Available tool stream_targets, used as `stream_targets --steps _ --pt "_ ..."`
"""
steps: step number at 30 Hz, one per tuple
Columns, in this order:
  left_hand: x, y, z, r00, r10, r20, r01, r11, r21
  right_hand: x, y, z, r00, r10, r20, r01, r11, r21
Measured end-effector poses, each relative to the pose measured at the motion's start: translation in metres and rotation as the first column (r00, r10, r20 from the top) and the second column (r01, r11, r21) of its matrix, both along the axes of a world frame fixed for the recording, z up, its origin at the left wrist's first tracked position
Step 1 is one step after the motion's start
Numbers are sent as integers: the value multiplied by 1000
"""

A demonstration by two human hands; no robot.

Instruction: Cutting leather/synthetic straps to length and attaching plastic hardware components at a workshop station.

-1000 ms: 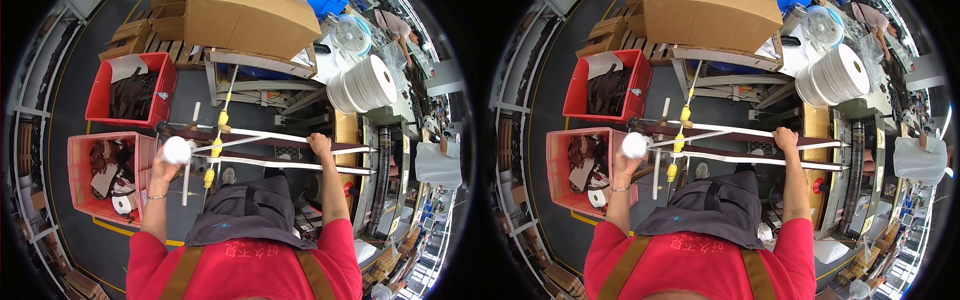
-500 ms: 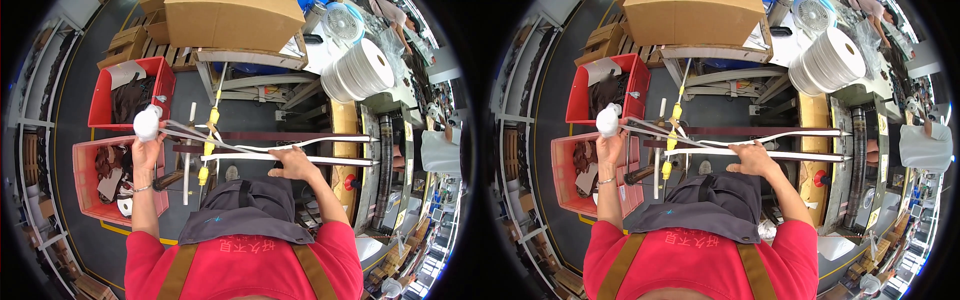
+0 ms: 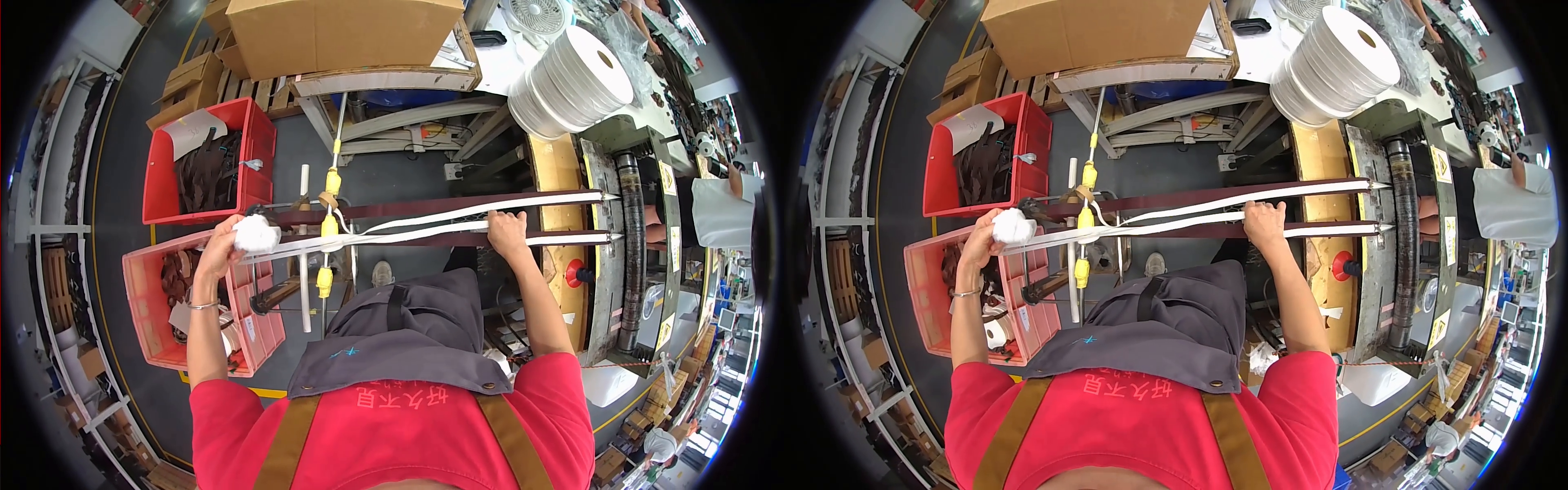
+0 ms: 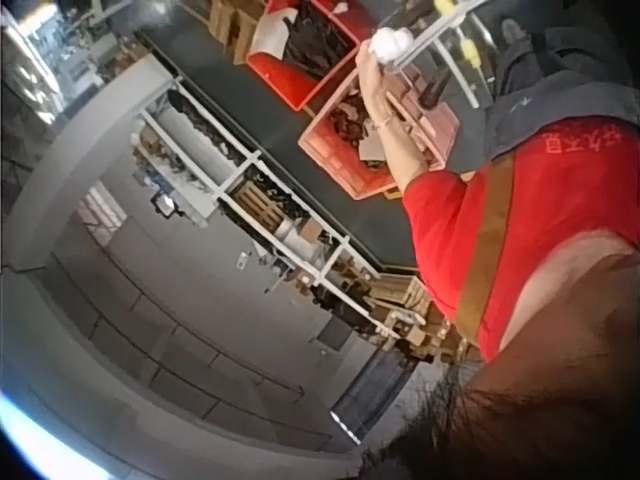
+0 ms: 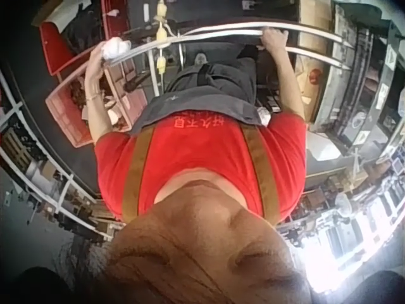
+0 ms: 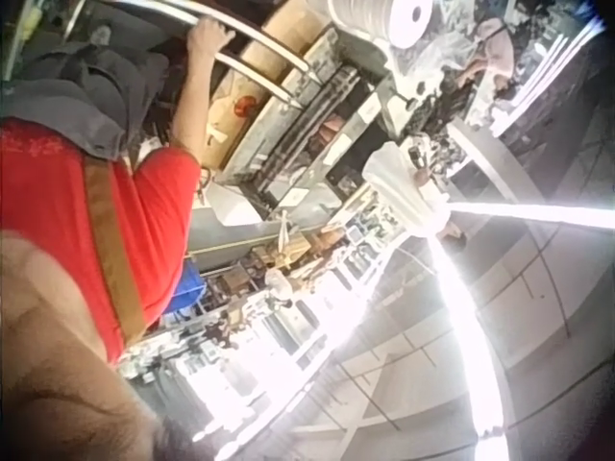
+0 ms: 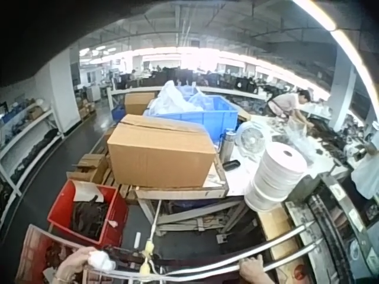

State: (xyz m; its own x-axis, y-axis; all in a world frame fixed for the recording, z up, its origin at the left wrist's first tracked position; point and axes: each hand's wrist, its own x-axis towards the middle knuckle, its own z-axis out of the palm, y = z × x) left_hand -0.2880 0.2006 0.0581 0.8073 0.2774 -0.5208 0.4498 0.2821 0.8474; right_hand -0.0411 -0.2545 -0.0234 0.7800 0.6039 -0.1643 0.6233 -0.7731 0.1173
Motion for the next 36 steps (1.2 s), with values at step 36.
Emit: stream_targets --steps 36 --pt "21 -35 -31 871 407 275 -154 759 -633 -239 -288 25 -530 -809 -253 763 -586 274"
